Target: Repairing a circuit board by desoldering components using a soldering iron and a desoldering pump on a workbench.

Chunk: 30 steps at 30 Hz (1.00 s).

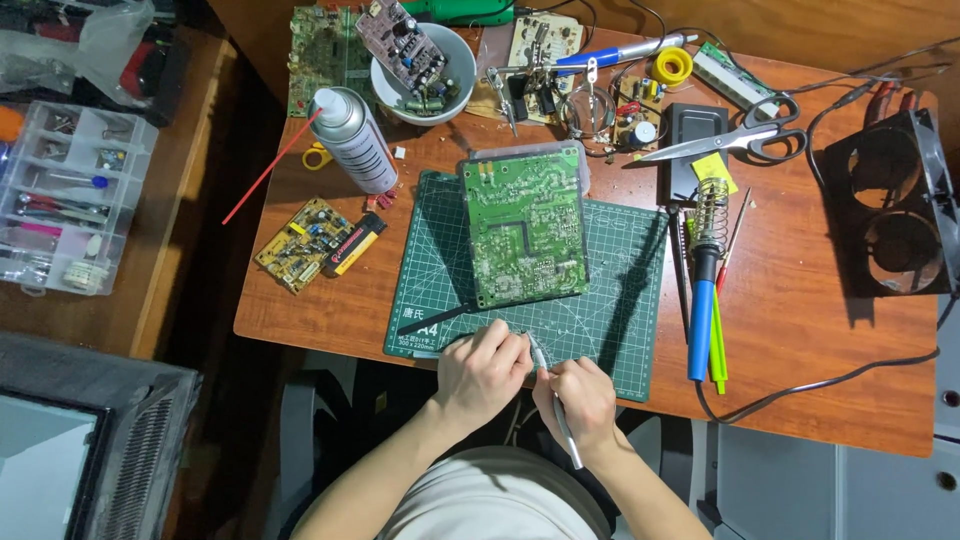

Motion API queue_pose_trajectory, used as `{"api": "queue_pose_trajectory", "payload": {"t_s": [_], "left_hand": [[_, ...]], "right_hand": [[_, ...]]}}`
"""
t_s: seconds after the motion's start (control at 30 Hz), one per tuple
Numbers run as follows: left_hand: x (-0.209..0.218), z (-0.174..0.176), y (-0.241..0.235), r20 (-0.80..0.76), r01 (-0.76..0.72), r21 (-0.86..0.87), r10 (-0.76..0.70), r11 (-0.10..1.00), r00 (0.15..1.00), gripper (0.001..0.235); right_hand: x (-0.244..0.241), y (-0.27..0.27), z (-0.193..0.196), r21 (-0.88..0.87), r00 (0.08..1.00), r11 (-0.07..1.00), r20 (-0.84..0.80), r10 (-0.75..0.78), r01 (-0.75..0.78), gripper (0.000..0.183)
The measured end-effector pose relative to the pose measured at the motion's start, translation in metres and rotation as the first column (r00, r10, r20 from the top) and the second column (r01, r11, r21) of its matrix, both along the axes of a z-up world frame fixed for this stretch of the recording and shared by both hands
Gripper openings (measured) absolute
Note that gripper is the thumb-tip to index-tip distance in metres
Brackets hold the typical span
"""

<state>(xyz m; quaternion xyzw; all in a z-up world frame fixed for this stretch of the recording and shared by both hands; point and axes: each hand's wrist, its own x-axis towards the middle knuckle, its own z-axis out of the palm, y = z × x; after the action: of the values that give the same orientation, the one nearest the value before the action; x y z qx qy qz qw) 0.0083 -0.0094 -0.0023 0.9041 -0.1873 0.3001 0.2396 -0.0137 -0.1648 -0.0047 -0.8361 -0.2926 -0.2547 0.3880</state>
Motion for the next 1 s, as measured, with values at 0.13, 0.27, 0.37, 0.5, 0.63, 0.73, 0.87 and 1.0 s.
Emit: {"api": "queue_pose_trajectory", "payload": {"t_s": [0.13, 0.27, 0.37, 0.5, 0.63, 0.73, 0.87, 1.0], "left_hand": [[0.000, 0.000, 0.001, 0.002, 0.019, -0.002, -0.019, 1.000, 1.000, 0.033], [-0.001, 0.000, 0.001, -0.022, 0.043, 0.000, -0.043, 0.999, 0.999, 0.033], [-0.002, -0.004, 0.002, -0.032, 0.058, -0.023, -0.059, 0.998, 0.998, 0.033], [-0.003, -0.006, 0.002, -0.048, 0.074, -0.042, -0.076, 0.996, 0.996, 0.032], [-0.003, -0.005, 0.002, -0.044, 0.072, -0.054, -0.075, 0.996, 0.996, 0.026], [-0.003, -0.005, 0.002, -0.051, 0.075, -0.060, -0.078, 0.995, 0.996, 0.024], [-0.002, -0.005, 0.002, -0.054, 0.089, -0.060, -0.093, 0.994, 0.994, 0.024], [-0.004, -0.003, 0.003, -0.047, 0.086, -0.055, -0.089, 0.995, 0.995, 0.023]], "right_hand": [[0.001, 0.002, 0.001, -0.043, 1.000, 0.999, -0.006, -0.008, 0.008, 0.030], [0.001, 0.003, 0.001, -0.069, 1.000, 0.997, -0.013, -0.027, 0.026, 0.028], [0.002, 0.004, 0.001, -0.098, 0.999, 0.994, -0.005, -0.040, 0.039, 0.029], [0.003, 0.007, 0.002, -0.096, 0.999, 0.994, -0.008, -0.046, 0.046, 0.031], [0.003, 0.008, -0.001, -0.118, 0.997, 0.991, -0.032, -0.073, 0.069, 0.034], [0.004, 0.008, 0.000, -0.127, 0.996, 0.989, -0.036, -0.077, 0.072, 0.033], [0.004, 0.009, 0.001, -0.139, 0.995, 0.986, -0.034, -0.093, 0.087, 0.033], [0.003, 0.010, 0.001, -0.141, 0.995, 0.986, -0.034, -0.097, 0.091, 0.033]]}}
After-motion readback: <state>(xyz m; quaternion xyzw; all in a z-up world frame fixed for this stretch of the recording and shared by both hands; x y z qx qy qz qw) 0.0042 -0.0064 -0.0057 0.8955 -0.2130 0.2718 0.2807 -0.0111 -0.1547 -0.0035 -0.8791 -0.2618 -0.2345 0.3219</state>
